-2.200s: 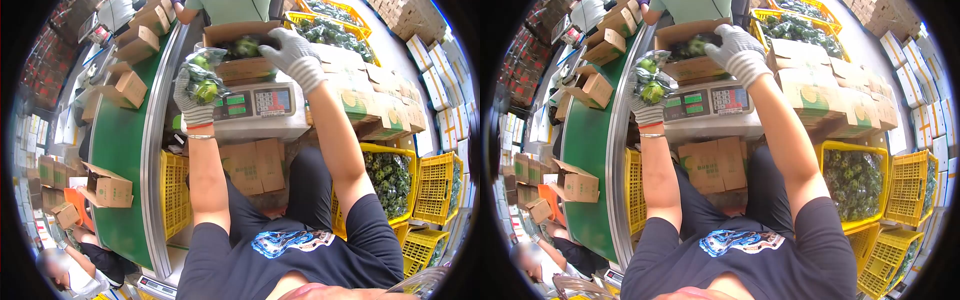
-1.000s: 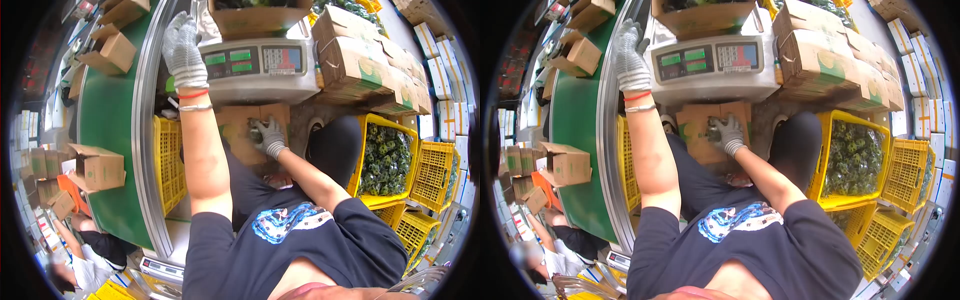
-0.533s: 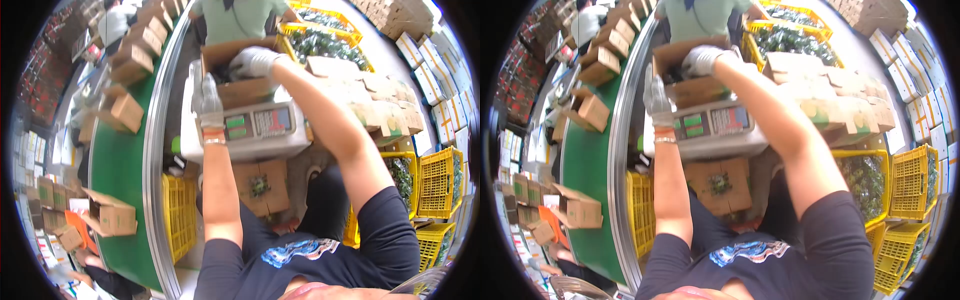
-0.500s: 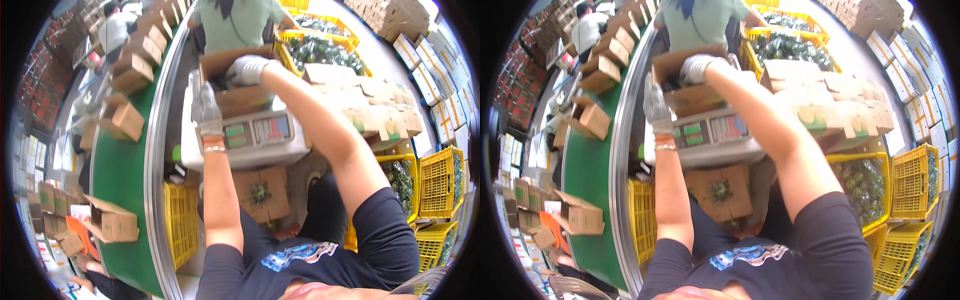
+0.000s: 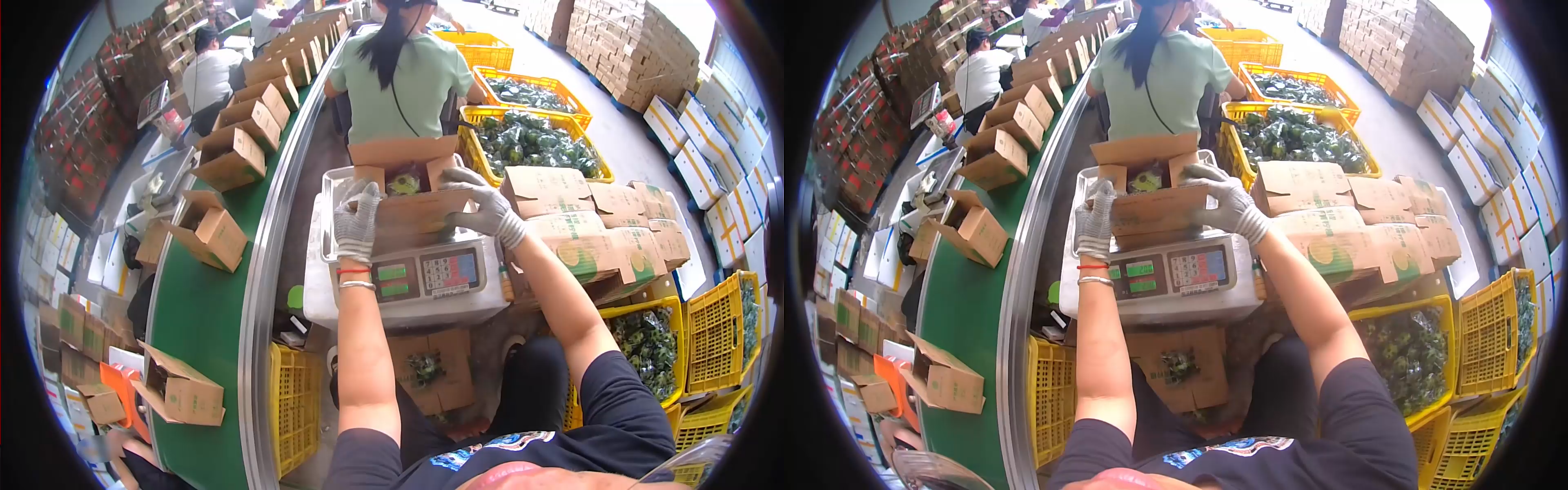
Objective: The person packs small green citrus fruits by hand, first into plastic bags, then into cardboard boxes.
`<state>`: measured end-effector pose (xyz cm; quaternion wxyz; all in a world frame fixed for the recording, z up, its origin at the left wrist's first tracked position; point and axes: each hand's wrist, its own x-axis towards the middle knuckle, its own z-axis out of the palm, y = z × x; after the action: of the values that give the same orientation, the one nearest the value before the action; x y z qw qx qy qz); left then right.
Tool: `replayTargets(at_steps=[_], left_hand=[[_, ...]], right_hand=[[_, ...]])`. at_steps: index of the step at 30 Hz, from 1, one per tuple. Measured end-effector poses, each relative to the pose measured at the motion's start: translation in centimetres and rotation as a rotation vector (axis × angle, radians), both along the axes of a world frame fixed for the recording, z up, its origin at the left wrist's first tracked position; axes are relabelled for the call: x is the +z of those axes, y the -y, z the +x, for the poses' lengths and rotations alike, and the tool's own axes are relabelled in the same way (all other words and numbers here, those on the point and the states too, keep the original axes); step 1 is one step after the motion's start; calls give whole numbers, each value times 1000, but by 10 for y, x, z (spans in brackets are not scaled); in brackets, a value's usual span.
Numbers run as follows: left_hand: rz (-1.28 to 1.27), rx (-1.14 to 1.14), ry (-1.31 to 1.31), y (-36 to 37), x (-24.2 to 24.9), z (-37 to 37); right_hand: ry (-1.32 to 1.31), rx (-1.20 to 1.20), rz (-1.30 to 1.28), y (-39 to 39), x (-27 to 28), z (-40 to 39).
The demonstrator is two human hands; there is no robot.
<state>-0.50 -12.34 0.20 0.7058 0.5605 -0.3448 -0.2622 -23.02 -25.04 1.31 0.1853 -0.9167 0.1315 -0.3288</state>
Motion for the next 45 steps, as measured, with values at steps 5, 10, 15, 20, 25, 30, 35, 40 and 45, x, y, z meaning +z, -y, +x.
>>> replayTargets(at_steps=[5,10,15,20,25,30,35,40,45], left_hand=[[-178,13,-209,2,-9,2],[-259,21,-318,-12,-12,13],[-228,158,-624,-61,29,21],[-286,703,-20,-164,50,38],[187,837,839,-261,28,51],[464,1139,801,-296,-5,130],[451,1262,737,-317,-26,163],[426,1191,1410,-339,-38,158],[264,678,891,-317,-20,44]], right_hand=[[201,-71,-8,-1,-8,13],[-165,-156,413,3,-22,16],[-92,-168,146,-44,8,41],[133,368,1113,-164,-8,120],[-36,354,843,-274,-67,249],[-122,150,659,-339,-94,344],[-372,317,565,-331,-82,270],[-863,420,912,-311,-154,48],[-1421,317,683,-343,-253,-110]])
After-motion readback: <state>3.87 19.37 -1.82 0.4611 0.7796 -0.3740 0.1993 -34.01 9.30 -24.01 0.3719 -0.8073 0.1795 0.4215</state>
